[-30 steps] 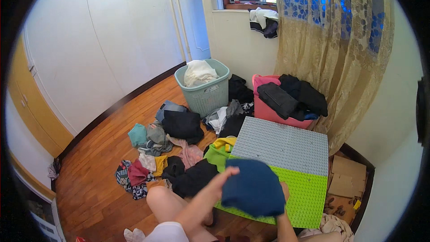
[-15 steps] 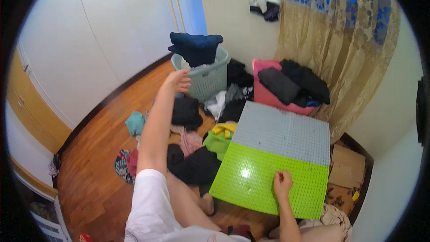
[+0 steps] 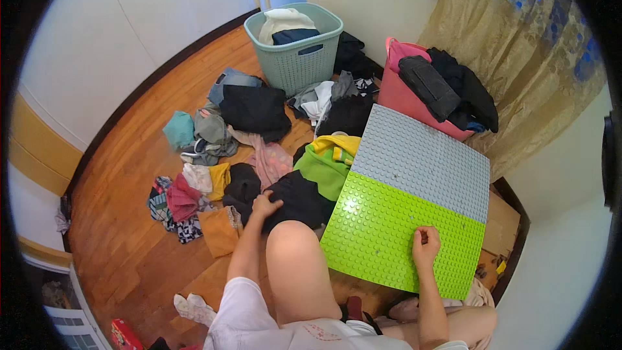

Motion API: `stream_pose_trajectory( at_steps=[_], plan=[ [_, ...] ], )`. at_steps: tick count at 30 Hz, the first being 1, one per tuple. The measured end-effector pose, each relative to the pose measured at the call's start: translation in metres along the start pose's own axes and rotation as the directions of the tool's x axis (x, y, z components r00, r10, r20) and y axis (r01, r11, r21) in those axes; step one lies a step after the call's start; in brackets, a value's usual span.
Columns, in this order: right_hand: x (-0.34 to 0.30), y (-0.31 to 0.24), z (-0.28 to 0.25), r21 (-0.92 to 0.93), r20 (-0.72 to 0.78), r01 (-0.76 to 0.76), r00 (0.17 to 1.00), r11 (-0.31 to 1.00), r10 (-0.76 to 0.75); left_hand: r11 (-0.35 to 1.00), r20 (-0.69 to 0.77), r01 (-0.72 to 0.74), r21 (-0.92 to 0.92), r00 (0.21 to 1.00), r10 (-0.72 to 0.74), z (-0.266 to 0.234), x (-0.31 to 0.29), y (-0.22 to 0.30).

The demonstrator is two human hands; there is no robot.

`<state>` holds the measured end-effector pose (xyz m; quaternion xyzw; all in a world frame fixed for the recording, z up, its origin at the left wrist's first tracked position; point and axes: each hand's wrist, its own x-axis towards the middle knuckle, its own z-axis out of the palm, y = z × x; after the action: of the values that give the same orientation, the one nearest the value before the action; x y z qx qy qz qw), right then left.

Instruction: Folding various items of clothing including jeans, shirts, and towels on a flat surface.

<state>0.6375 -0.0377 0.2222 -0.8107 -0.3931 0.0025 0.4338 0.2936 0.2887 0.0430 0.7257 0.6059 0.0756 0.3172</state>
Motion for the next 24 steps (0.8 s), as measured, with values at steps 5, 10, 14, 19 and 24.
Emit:
stream_pose_trajectory(
  at_steps=[5,10,14,19,24],
  plan=[
    [0.001,-0.009,0.003,-0.01,0.003,0.034,0.999,0.999,-0.034,0.87,-0.208,-0.075,0.488,0.958,0.2,0.003,-0.037,0.026],
    [0.002,-0.011,0.005,-0.021,-0.011,0.055,0.998,0.998,-0.055,0.996,-0.173,0.018,0.082,0.985,-0.004,-0.025,0.009,0.022],
    [0.002,-0.008,0.007,-0.014,0.005,0.047,0.999,0.999,-0.047,0.912,-0.442,-0.269,-0.31,0.89,0.112,-0.098,0.029,0.053],
    [0.009,0.003,0.005,0.035,0.068,-0.096,0.993,0.995,0.094,0.274,-0.513,-0.577,-0.769,0.814,0.274,-0.236,-0.014,0.22],
    [0.051,-0.054,-0.014,0.389,0.018,-0.036,0.999,0.92,0.031,-0.153,-0.468,-0.461,-0.874,0.717,0.516,-0.303,-0.11,0.359]
  ],
)
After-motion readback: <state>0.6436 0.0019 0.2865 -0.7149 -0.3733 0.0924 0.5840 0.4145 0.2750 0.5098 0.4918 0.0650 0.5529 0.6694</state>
